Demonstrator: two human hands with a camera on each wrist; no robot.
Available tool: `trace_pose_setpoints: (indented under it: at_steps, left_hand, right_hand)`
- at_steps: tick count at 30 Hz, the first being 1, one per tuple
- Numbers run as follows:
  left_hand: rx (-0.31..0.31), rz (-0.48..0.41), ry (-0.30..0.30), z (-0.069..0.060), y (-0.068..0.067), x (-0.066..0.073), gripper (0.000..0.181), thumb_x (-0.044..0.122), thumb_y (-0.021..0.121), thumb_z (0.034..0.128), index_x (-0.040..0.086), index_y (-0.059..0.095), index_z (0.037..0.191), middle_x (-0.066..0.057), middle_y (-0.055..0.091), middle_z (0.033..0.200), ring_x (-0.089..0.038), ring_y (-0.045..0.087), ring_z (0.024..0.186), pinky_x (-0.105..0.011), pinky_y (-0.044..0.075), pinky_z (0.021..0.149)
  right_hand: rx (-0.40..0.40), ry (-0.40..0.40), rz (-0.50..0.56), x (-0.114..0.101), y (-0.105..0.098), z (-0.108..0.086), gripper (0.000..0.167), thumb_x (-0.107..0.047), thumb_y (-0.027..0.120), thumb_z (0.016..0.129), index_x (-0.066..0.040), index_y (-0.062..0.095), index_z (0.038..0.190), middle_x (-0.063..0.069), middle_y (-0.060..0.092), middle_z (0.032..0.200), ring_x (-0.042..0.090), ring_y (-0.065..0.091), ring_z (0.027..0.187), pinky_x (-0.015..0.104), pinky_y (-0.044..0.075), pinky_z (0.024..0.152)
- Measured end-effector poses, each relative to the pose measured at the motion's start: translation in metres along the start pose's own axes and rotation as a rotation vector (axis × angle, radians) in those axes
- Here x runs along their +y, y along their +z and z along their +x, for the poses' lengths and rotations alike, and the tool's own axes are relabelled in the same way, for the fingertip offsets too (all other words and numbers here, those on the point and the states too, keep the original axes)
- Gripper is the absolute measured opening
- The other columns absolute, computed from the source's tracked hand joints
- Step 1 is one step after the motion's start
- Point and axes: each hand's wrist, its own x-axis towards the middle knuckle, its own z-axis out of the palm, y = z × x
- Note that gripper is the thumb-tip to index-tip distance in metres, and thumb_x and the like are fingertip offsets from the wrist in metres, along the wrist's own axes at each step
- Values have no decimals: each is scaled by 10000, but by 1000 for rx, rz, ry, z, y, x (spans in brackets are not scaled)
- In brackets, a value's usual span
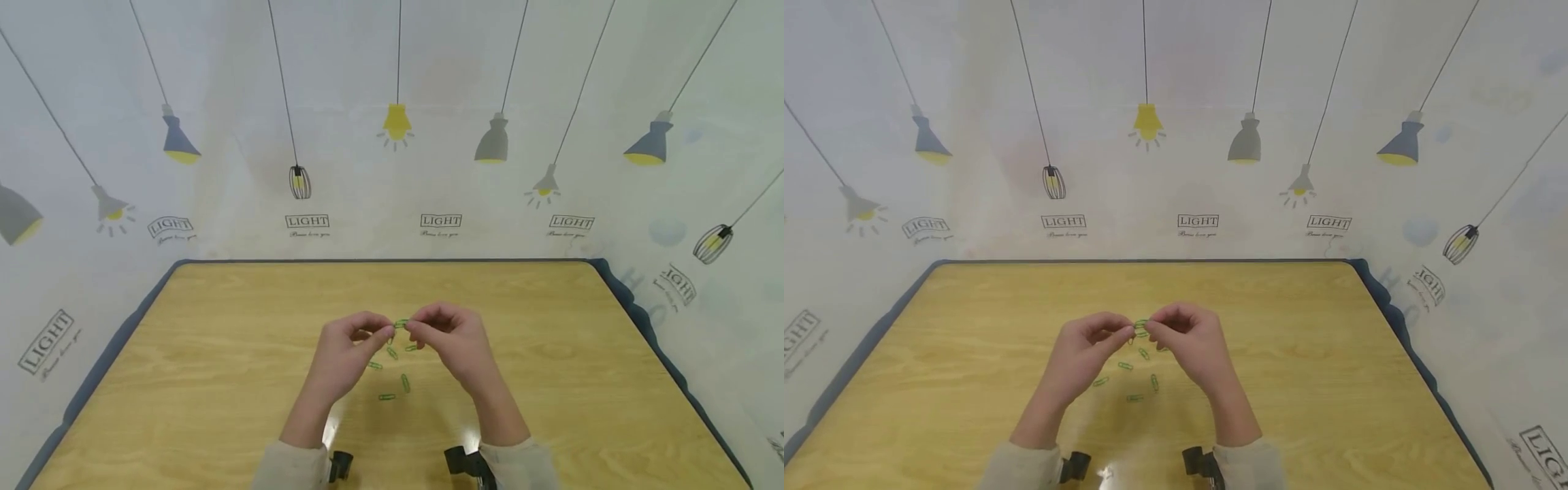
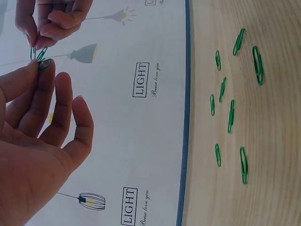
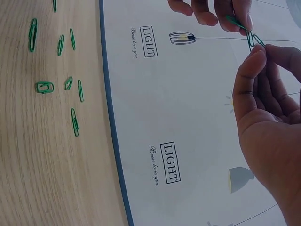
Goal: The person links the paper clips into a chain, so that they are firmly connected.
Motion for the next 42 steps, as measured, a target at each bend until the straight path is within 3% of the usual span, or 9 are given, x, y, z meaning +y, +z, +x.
trace_pose_setpoints:
  at_steps: [13,23,31,42]
  left_hand:
    - [36,53,50,-3,1,4,56,160,770,988,145,819,1012,8,791,971,-134,709,906,-390,568,924]
    - [52,44,79,-4,-1,0,78,196,750,1011,146,808,1028,0,796,982,-144,715,929,-397,582,920]
    - [-32,50,31,-4,-5,-5,96,177,750,1009,131,790,1083,7,781,1019,-123,708,955,-473,579,982]
    - [-85,43,63,0,-10,-2,269,304,728,1031,183,750,1270,16,768,1233,-191,704,1162,-518,541,1095]
  right_hand:
    - [42,-24,-101,0,6,-3,91,-99,781,968,-12,754,969,155,735,890,137,687,731,277,616,707]
    - [107,45,-47,1,4,-4,124,-118,788,957,-1,744,962,55,726,860,183,699,764,294,609,731]
    - [84,26,-28,0,4,-3,144,-133,803,950,-3,744,967,47,722,842,199,701,764,304,602,732]
    - [16,-24,-63,-5,12,0,148,-164,797,962,-22,755,973,42,734,844,212,719,793,313,610,755]
